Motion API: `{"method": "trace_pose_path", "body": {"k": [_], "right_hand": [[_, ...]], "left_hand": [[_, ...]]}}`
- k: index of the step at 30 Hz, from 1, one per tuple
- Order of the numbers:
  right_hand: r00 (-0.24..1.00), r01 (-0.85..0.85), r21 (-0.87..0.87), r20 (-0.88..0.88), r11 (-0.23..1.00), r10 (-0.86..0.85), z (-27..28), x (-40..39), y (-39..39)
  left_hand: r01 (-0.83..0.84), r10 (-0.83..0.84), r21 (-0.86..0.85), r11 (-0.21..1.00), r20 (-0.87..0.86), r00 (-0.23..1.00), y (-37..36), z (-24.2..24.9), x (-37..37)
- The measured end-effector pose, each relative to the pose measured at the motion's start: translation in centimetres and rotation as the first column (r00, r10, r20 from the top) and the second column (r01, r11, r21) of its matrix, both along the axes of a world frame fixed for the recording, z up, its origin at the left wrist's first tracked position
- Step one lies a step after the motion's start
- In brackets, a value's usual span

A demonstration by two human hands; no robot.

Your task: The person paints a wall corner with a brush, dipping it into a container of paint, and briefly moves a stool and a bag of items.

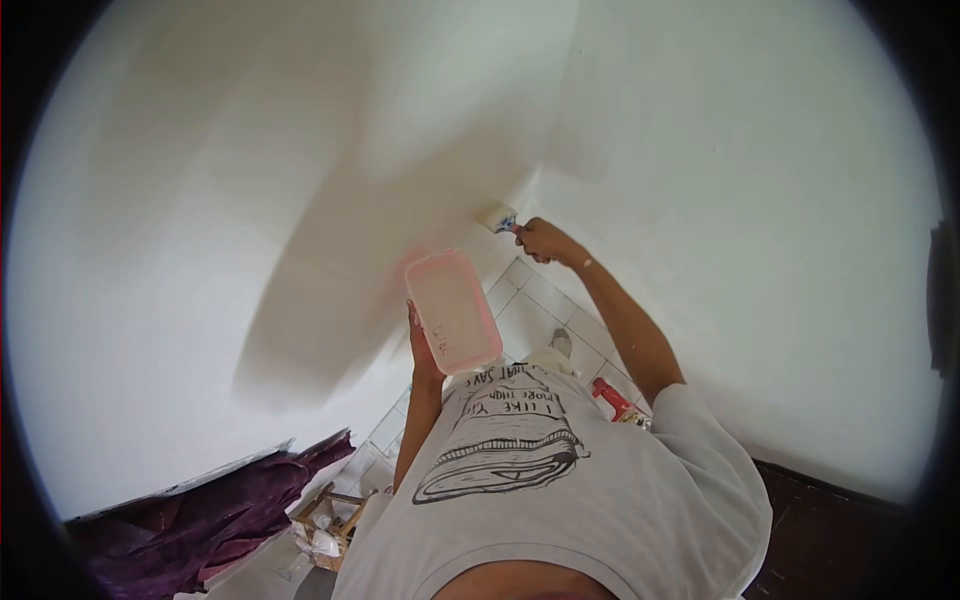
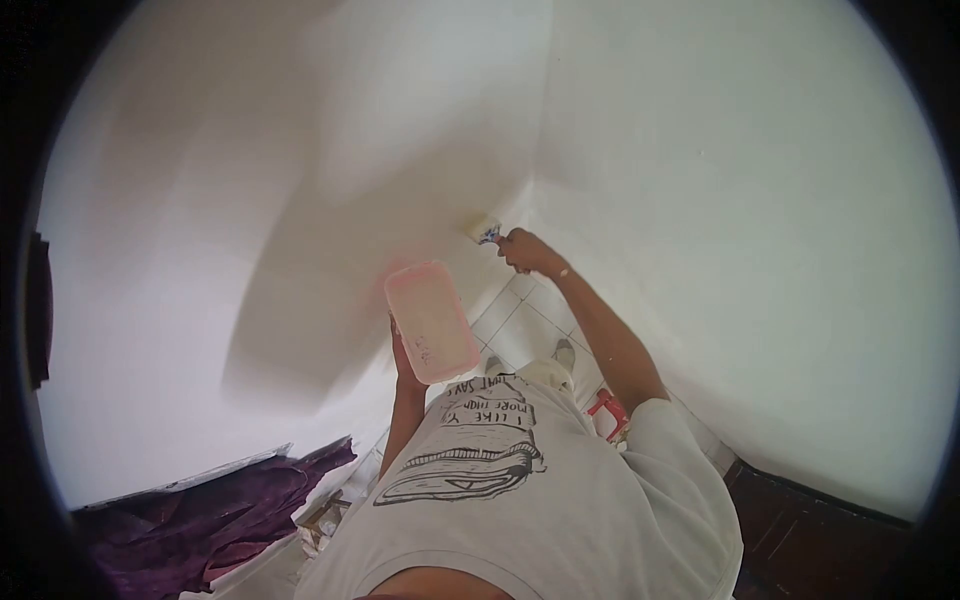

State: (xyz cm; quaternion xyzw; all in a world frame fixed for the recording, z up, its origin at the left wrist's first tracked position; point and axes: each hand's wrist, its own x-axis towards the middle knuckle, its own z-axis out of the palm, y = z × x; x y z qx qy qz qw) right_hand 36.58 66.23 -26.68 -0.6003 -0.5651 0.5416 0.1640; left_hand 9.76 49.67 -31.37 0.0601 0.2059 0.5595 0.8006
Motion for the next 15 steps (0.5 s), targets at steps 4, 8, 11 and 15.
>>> {"method": "trace_pose_path", "body": {"k": [4, 8, 11, 15], "right_hand": [[0.984, 0.022, 0.060, -0.178, 0.998, -0.011, 12.0, 0.6, 0.5], [0.936, 0.077, 0.268, -0.351, 0.960, 0.023, 20.5, 1.5, -1.5], [0.844, 0.161, 0.316, -0.535, 0.935, 0.036, 16.5, 1.3, -0.8], [0.994, -0.071, 0.249, -0.067, 0.966, 0.091, 2.7, -0.5, 0.2]], "left_hand": [[0.002, 0.001, 0.056, 0.998, -0.060, 0.998, 0.3, 0.4, 0.5], [0.045, -0.043, 0.047, 0.998, -0.040, 0.998, 0.5, 0.8, 0.7], [0.042, -0.041, 0.056, 0.998, -0.022, 0.999, 0.6, 0.6, 0.6], [0.014, -0.013, 0.033, 0.999, -0.020, 1.000, 0.7, -0.1, 0.0]]}}
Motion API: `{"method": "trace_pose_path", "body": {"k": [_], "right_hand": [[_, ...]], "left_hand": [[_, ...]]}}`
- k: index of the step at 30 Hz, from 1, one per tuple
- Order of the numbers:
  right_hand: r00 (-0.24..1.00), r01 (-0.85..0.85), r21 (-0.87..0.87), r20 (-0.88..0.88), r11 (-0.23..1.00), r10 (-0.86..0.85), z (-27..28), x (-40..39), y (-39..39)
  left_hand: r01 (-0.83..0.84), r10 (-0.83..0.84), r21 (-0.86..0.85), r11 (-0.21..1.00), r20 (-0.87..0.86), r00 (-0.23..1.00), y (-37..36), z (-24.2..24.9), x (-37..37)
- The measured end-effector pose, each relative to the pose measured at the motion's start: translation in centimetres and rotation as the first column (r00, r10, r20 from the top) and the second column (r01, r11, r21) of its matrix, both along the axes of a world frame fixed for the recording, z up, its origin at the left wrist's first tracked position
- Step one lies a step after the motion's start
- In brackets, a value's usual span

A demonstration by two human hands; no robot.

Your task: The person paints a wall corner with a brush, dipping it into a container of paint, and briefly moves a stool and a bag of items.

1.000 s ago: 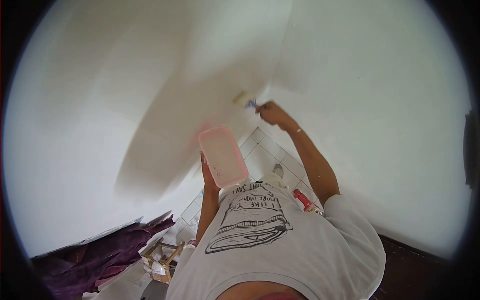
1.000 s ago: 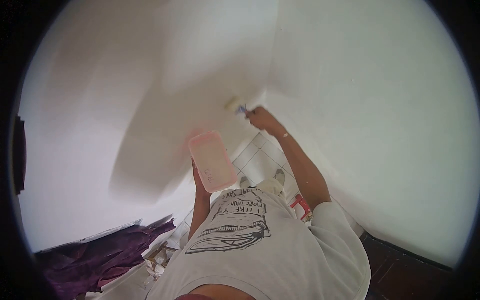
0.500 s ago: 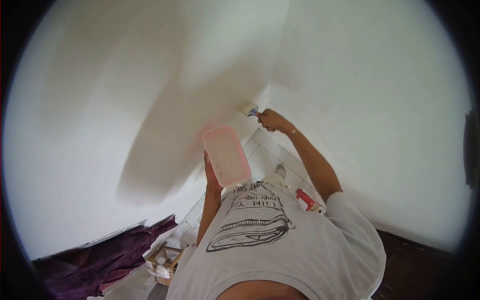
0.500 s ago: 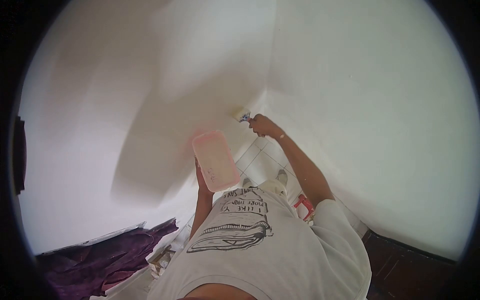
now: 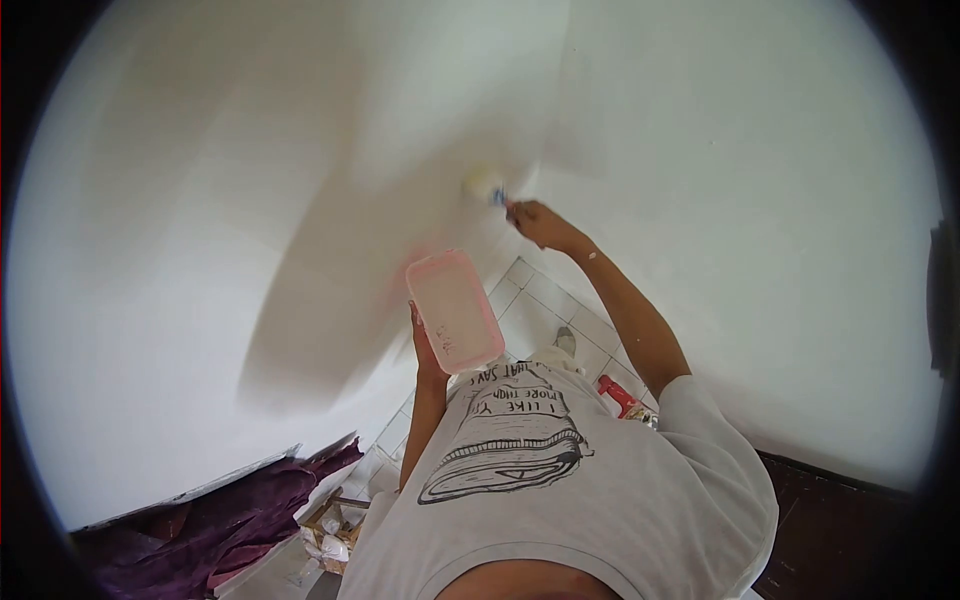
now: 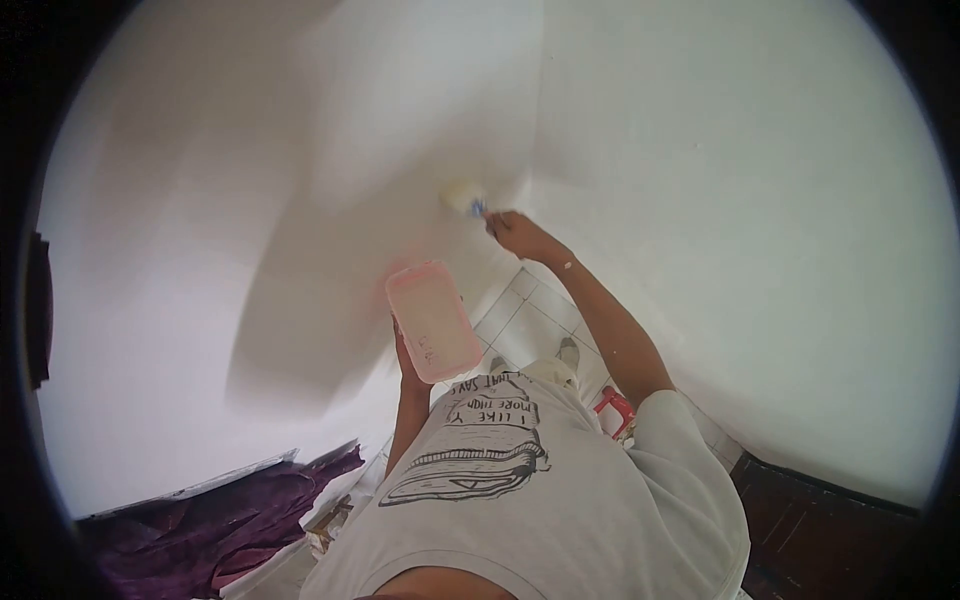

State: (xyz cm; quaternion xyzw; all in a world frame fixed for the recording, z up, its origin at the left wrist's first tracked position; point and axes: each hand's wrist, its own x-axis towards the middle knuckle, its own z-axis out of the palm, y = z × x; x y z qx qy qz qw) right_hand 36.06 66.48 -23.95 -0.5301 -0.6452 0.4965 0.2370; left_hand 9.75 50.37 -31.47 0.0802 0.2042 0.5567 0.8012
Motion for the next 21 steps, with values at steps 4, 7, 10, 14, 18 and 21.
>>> {"method": "trace_pose_path", "body": {"k": [4, 7, 10, 14, 18, 21], "right_hand": [[0.979, 0.046, -0.115, 0.200, 0.992, -0.022, -3.1, 0.5, -0.5], [0.995, 0.086, -0.036, 0.062, 0.996, -0.083, 6.7, 0.9, -0.2], [0.967, 0.101, 0.055, -0.242, 0.993, -0.085, 15.8, 2.5, -0.7], [0.918, 0.294, 0.227, -0.338, 0.929, -0.208, 13.3, 1.9, 1.6], [0.963, 0.130, 0.492, 0.143, 0.861, -0.227, -5.1, 1.1, 3.1], [0.928, 0.042, 0.057, 0.369, 0.998, -0.060, -7.3, 3.9, 2.5]], "left_hand": [[-0.002, 0.002, 0.045, 0.999, 0.006, 1.000, 0.1, -0.8, -0.5], [-0.013, 0.014, 0.009, 1.000, -0.013, 1.000, -0.1, -0.6, -0.1], [0.018, -0.018, 0.003, 1.000, -0.009, 1.000, -0.2, 1.2, 0.5], [0.017, -0.017, -0.031, 0.999, -0.009, 1.000, 0.2, 0.0, 0.6], [-0.032, 0.031, -0.015, 0.999, -0.092, 0.995, 0.4, -1.1, 0.2], [0.057, -0.057, 0.043, 0.997, 0.002, 0.998, 0.8, -1.3, 0.2]]}}
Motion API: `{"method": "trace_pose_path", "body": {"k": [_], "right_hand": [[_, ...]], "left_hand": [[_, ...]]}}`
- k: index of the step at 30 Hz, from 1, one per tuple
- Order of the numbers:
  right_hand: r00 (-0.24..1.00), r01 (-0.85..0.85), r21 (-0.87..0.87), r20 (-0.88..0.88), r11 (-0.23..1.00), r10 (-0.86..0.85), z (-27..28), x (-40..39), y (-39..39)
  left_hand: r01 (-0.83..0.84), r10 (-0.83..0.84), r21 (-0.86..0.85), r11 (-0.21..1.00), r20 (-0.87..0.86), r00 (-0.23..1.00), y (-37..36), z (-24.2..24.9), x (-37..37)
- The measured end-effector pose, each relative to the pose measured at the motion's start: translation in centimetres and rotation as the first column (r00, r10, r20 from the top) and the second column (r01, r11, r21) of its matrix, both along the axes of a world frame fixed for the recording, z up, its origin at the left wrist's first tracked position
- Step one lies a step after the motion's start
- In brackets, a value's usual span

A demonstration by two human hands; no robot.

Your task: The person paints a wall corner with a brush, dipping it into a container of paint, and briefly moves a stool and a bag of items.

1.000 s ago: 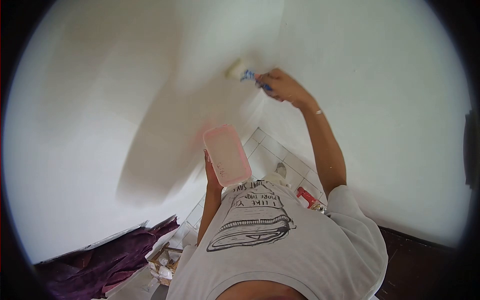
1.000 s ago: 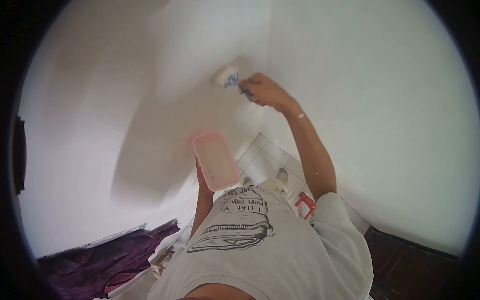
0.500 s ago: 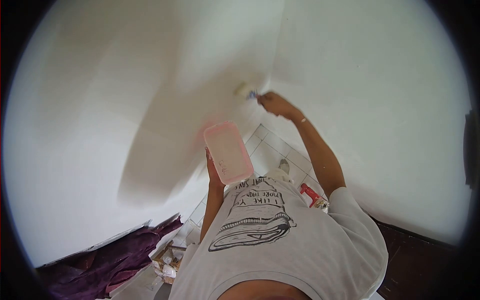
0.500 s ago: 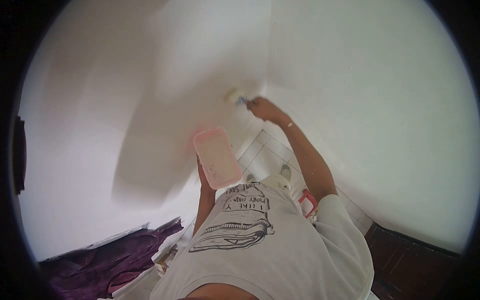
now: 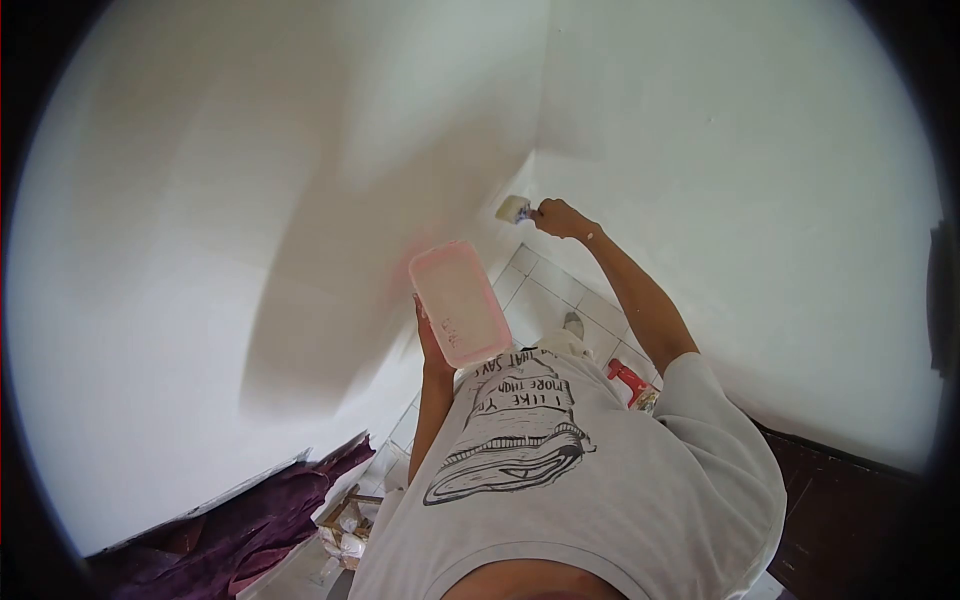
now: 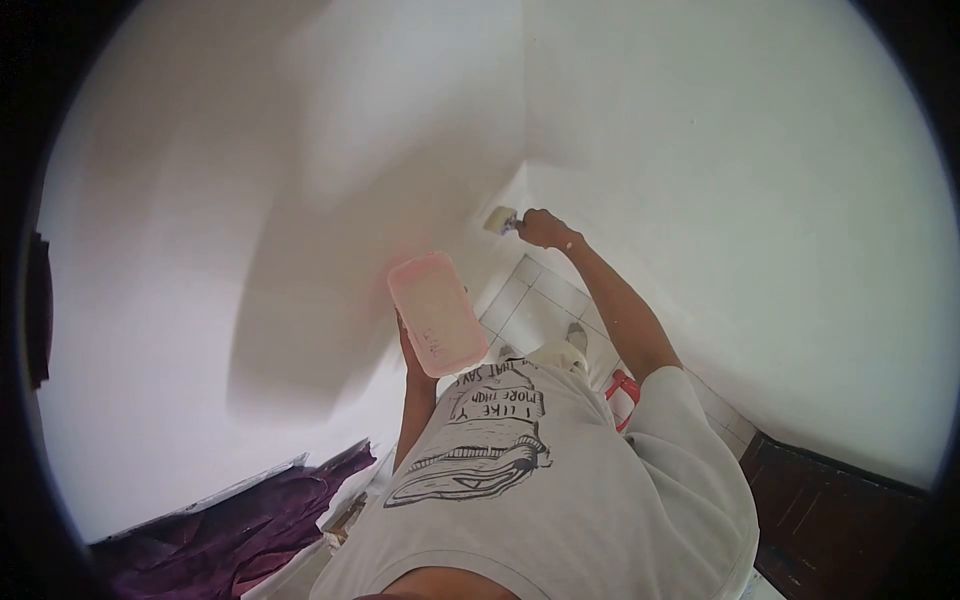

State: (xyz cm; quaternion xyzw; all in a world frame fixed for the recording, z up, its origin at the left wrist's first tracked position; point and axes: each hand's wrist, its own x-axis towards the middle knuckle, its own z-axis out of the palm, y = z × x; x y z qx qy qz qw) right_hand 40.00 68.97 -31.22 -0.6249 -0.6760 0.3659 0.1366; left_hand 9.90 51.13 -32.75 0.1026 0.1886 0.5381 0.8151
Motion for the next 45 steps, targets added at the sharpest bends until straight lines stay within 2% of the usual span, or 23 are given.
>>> {"method": "trace_pose_path", "body": {"k": [2, 4, 8, 9, 11, 14, 16, 17, 18, 21, 23, 25, 27, 29, 30, 31, 33, 35, 37, 38, 40, 42, 45], "right_hand": [[0.999, -0.021, -0.052, -0.039, 0.998, 0.019, 0.7, 0.8, 1.0], [0.976, 0.081, -0.031, -0.202, 0.996, -0.086, 9.3, 0.7, 1.9], [0.879, 0.104, 0.114, -0.476, 0.988, -0.038, 21.9, 2.9, 1.2], [0.879, 0.104, 0.114, -0.476, 0.988, -0.038, 22.4, 3.1, 0.9], [0.719, 0.246, 0.192, -0.693, 0.950, -0.046, 22.8, 2.8, 0.7], [0.961, 0.092, 0.631, -0.259, 0.770, 0.097, 10.6, 2.0, 4.6], [0.991, -0.011, 0.337, -0.121, 0.941, 0.055, 3.8, 1.5, 4.1], [0.994, -0.049, 0.387, -0.069, 0.921, 0.081, 0.2, 2.0, 3.8], [0.987, -0.101, 0.117, -0.113, 0.988, 0.114, 0.4, 3.1, 3.3], [0.980, -0.196, -0.075, -0.043, 0.978, 0.193, 0.1, 4.6, 5.4], [0.951, 0.030, -0.025, -0.307, 0.999, -0.037, 9.1, 4.1, 5.8], [0.958, -0.032, 0.028, -0.286, 0.999, 0.039, 18.7, 5.4, 5.5], [0.957, -0.014, 0.057, -0.287, 0.998, 0.030, 23.1, 6.6, 5.2], [0.824, 0.131, 0.186, -0.567, 0.974, -0.002, 25.2, 7.3, 4.2], [0.807, 0.159, 0.256, -0.590, 0.954, 0.024, 24.5, 7.3, 4.9], [0.807, 0.153, 0.254, -0.590, 0.955, 0.028, 22.3, 7.0, 5.8], [0.917, 0.144, 0.695, -0.361, 0.705, 0.169, 15.1, 5.6, 7.6], [0.987, 0.047, 0.476, -0.155, 0.878, 0.031, 8.3, 4.1, 6.7], [0.995, -0.093, 0.430, 0.002, 0.898, 0.102, -0.6, 5.1, 7.0], [0.994, -0.096, 0.434, 0.002, 0.896, 0.106, -0.4, 6.1, 7.3], [0.972, -0.225, -0.097, 0.052, 0.969, 0.231, 1.8, 7.6, 7.5], [0.987, -0.044, -0.002, -0.157, 0.999, 0.043, 9.7, 7.2, 7.5], [0.950, 0.008, 0.181, -0.309, 0.983, 0.050, 22.0, 8.0, 6.5]], "left_hand": [[-0.048, 0.047, -0.037, 0.998, -0.039, 0.998, 0.1, 0.5, 0.6], [-0.103, 0.098, -0.078, 0.992, -0.075, 0.992, 0.4, 0.7, 1.5], [-0.096, 0.090, -0.061, 0.993, -0.088, 0.992, 0.9, -0.1, 2.4], [-0.105, 0.098, -0.074, 0.992, -0.101, 0.990, 1.2, -0.2, 3.0], [-0.103, 0.097, -0.067, 0.992, -0.094, 0.991, 1.5, -0.6, 3.5], [-0.131, 0.123, -0.064, 0.989, -0.117, 0.985, 1.7, -0.7, 4.3], [-0.157, 0.146, -0.067, 0.985, -0.141, 0.979, 1.9, -0.3, 4.7], [-0.151, 0.145, -0.045, 0.987, -0.121, 0.982, 2.0, 0.1, 4.9], [-0.147, 0.144, -0.021, 0.989, -0.100, 0.985, 2.2, 0.3, 5.2], [-0.208, 0.202, -0.027, 0.978, -0.145, 0.969, 2.3, 0.7, 5.8], [-0.205, 0.203, 0.002, 0.979, -0.160, 0.966, 2.6, 2.7, 7.0], [-0.206, 0.206, 0.018, 0.978, -0.175, 0.963, 2.4, 3.0, 7.8], [-0.202, 0.199, -0.001, 0.979, -0.150, 0.968, 2.8, 2.0, 8.0], [-0.202, 0.198, -0.009, 0.979, -0.157, 0.968, 3.4, 2.2, 8.8], [-0.204, 0.198, -0.020, 0.979, -0.168, 0.966, 3.6, 2.4, 9.3], [-0.211, 0.204, -0.022, 0.977, -0.169, 0.964, 3.7, 2.3, 9.7], [-0.182, 0.178, -0.014, 0.983, -0.142, 0.974, 4.1, 2.3, 10.3], [-0.175, 0.170, -0.027, 0.984, -0.125, 0.977, 4.3, 2.2, 10.6], [-0.170, 0.166, -0.034, 0.985, -0.101, 0.981, 4.7, 1.9, 10.9], [-0.175, 0.169, -0.050, 0.983, -0.099, 0.981, 4.8, 1.5, 10.8], [-0.180, 0.172, -0.067, 0.981, -0.102, 0.980, 4.6, 1.8, 10.9], [-0.185, 0.179, -0.025, 0.983, -0.147, 0.973, 4.9, 2.9, 11.5], [-0.163, 0.157, -0.095, 0.982, -0.063, 0.986, 4.6, 2.3, 11.1]]}}
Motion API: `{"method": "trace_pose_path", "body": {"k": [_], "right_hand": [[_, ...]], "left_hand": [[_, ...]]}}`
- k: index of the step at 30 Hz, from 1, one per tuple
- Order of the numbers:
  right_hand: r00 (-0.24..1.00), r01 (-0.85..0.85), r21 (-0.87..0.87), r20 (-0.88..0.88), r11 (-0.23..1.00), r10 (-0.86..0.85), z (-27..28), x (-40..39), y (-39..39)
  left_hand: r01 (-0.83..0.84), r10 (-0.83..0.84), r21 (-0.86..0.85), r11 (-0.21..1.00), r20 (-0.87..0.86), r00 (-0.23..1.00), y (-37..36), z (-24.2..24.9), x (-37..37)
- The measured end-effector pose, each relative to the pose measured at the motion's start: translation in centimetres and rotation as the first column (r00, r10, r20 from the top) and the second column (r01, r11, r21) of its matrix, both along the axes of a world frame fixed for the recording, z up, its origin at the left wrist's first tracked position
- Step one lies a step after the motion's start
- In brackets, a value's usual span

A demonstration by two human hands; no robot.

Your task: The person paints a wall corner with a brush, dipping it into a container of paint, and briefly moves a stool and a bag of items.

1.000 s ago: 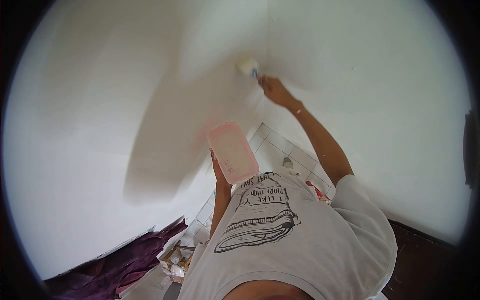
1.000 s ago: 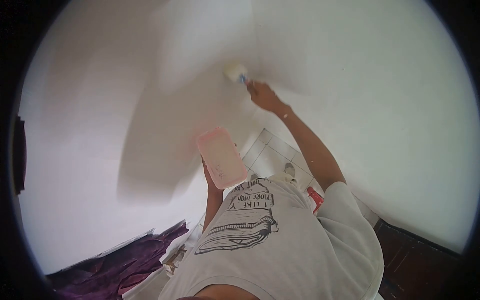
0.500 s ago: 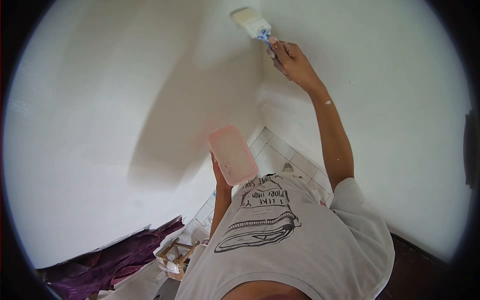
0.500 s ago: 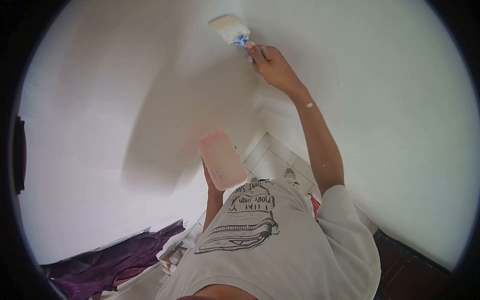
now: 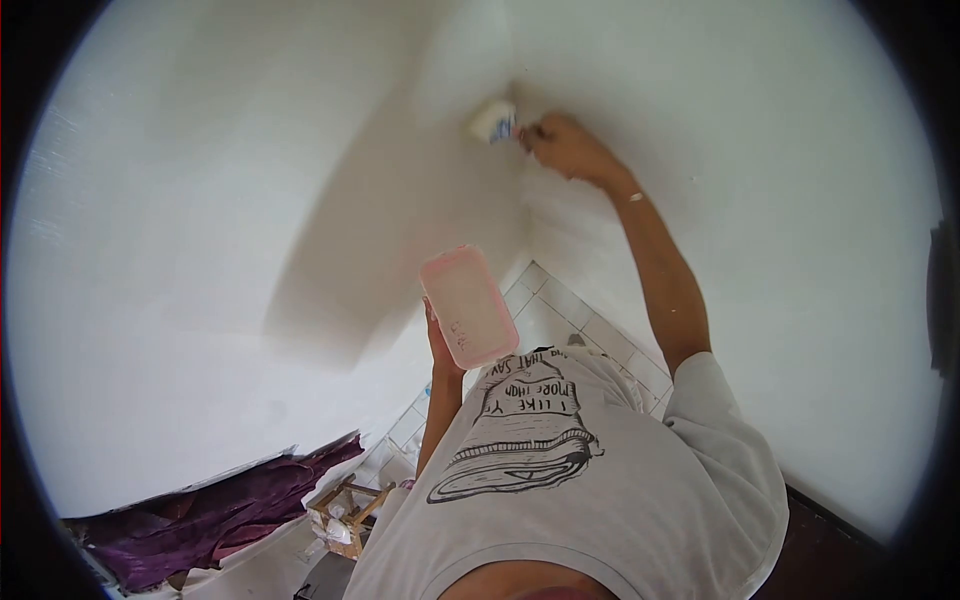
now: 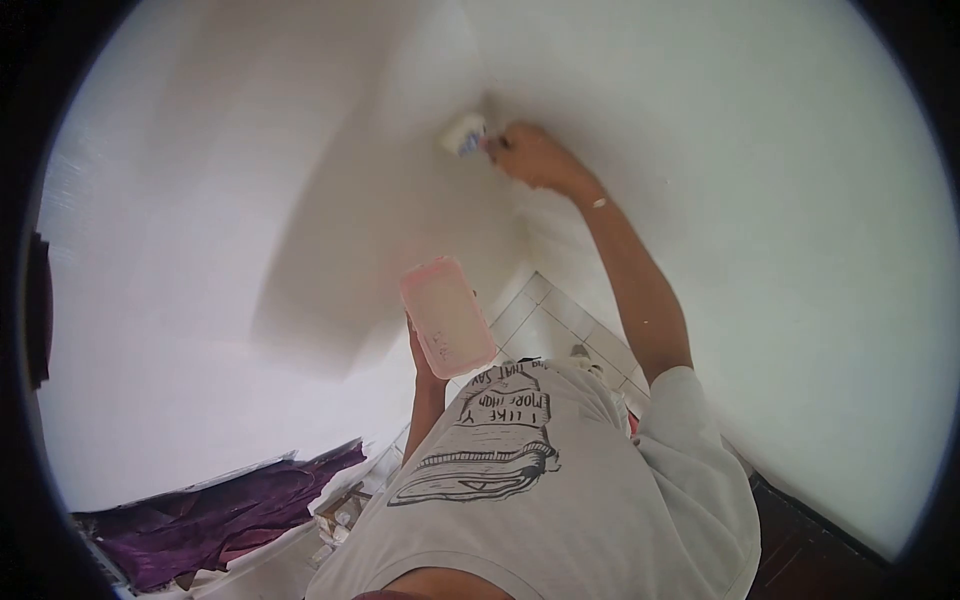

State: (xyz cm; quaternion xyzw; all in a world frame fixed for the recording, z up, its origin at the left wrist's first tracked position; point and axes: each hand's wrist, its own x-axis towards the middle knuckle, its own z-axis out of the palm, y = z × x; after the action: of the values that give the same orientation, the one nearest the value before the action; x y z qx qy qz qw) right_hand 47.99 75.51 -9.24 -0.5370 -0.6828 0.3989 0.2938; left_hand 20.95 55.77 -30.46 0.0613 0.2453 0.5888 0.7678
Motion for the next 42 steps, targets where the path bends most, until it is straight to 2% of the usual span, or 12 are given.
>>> {"method": "trace_pose_path", "body": {"k": [4, 7, 12, 14, 21, 24, 27, 31, 32, 34, 39, 42], "right_hand": [[0.931, 0.121, 0.221, -0.362, 0.968, -0.033, 3.4, 1.0, 1.4], [0.994, 0.104, 0.554, -0.050, 0.826, -0.092, -5.9, -1.9, 3.7], [0.967, -0.047, 0.319, 0.253, 0.947, -0.037, -20.7, -0.4, 1.7], [0.880, -0.166, -0.257, 0.398, 0.952, 0.260, -21.0, 0.9, 2.1], [0.998, 0.021, 0.238, -0.062, 0.971, -0.006, 2.7, 0.8, 0.2], [0.934, 0.093, 0.150, -0.356, 0.984, -0.034, 4.9, 0.0, -0.6], [0.996, 0.035, 0.409, -0.089, 0.912, 0.002, -8.4, -2.9, 2.8], [0.966, -0.154, 0.192, 0.237, 0.969, 0.106, -23.3, -1.7, 0.7], [0.966, -0.149, 0.191, 0.237, 0.970, 0.102, -22.7, -1.4, 0.6], [0.915, -0.167, -0.269, 0.316, 0.949, 0.251, -18.8, -0.6, 0.7], [0.999, -0.019, 0.005, -0.033, 1.000, 0.019, 2.0, -0.6, -1.2], [0.969, 0.078, 0.140, -0.244, 0.987, -0.042, 5.1, -0.8, -1.8]], "left_hand": [[-0.013, 0.027, 0.101, 0.995, -0.143, 0.989, 0.3, 1.4, 0.8], [-0.033, 0.036, 0.039, 0.999, -0.090, 0.995, 0.3, 0.1, -0.1], [-0.072, 0.074, 0.030, 0.997, -0.055, 0.996, 0.3, -0.4, 0.2], [-0.071, 0.072, 0.016, 0.997, -0.067, 0.995, 0.1, -1.2, 0.0], [-0.047, 0.052, 0.053, 0.997, -0.107, 0.993, 0.5, -0.1, 0.5], [-0.030, 0.033, 0.032, 0.999, -0.092, 0.995, 0.6, 0.9, 1.1], [-0.061, 0.062, 0.014, 0.998, -0.081, 0.995, 0.9, -0.3, 0.5], [-0.033, 0.038, 0.098, 0.995, -0.043, 0.998, 0.8, 0.3, 1.1], [-0.031, 0.032, 0.088, 0.996, -0.001, 0.999, 0.7, 0.7, 1.4], [-0.024, 0.021, 0.080, 0.997, 0.035, 0.999, 0.8, 1.3, 1.5], [0.019, -0.018, 0.100, 0.995, -0.012, 1.000, 0.9, 0.9, 1.4], [0.012, -0.009, 0.073, 0.997, -0.046, 0.999, 1.1, 0.0, 1.0]]}}
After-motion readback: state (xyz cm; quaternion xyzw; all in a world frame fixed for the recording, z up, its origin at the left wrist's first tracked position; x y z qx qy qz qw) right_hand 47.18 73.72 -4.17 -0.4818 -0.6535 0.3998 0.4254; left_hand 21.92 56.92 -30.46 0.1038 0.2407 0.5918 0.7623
